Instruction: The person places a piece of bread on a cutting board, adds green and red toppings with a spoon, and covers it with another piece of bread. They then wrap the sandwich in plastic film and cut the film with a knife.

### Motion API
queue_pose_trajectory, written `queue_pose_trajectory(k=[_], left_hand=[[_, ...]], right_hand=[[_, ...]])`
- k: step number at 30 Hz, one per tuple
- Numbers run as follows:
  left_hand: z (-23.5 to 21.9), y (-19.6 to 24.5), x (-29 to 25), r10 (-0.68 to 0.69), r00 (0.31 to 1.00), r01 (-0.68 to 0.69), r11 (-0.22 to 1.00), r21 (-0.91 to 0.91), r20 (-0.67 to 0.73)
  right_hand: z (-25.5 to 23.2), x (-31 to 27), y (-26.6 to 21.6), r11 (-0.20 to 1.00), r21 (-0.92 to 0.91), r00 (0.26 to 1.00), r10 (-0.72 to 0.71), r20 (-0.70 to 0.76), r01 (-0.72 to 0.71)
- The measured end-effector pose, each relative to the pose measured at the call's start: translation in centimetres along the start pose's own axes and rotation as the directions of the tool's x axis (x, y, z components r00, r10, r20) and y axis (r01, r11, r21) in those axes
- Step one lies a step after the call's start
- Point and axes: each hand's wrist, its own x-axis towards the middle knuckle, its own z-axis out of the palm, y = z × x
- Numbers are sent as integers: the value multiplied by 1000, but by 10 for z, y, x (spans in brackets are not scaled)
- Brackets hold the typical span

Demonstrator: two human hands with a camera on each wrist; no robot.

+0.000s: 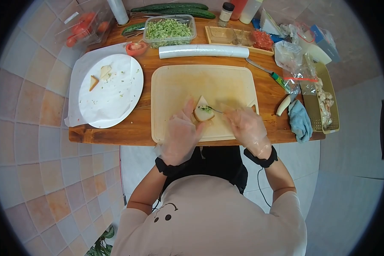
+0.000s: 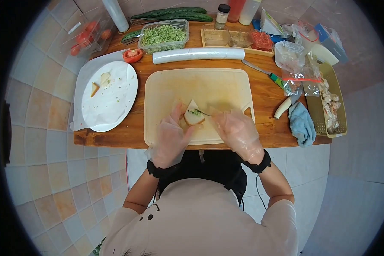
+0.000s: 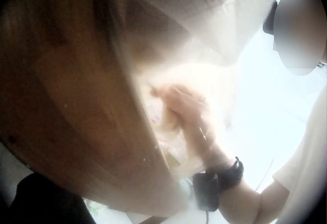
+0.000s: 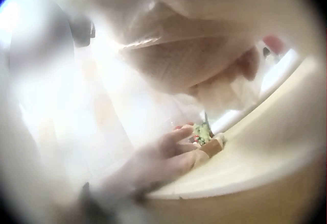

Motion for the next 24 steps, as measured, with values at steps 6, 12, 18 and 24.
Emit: queue_pose_trajectory(k=[6, 12, 18, 24], left_hand=[[-3, 2, 1, -13, 1000, 13, 1000, -23, 2], [-10, 7, 2, -38, 999, 40, 997, -68, 19], [-8, 6, 2, -36, 999, 37, 995, -94, 8], [-8, 6, 2, -57, 998, 59, 992, -113, 24]], right_hand=[[-5, -1, -14, 980, -189, 998, -65, -4, 63], [-3, -5, -14, 965, -254, 998, -65, -20, 58], [-2, -4, -13, 995, -95, 993, 10, -116, -22], [-7, 0, -14, 978, -210, 999, -12, -40, 4]])
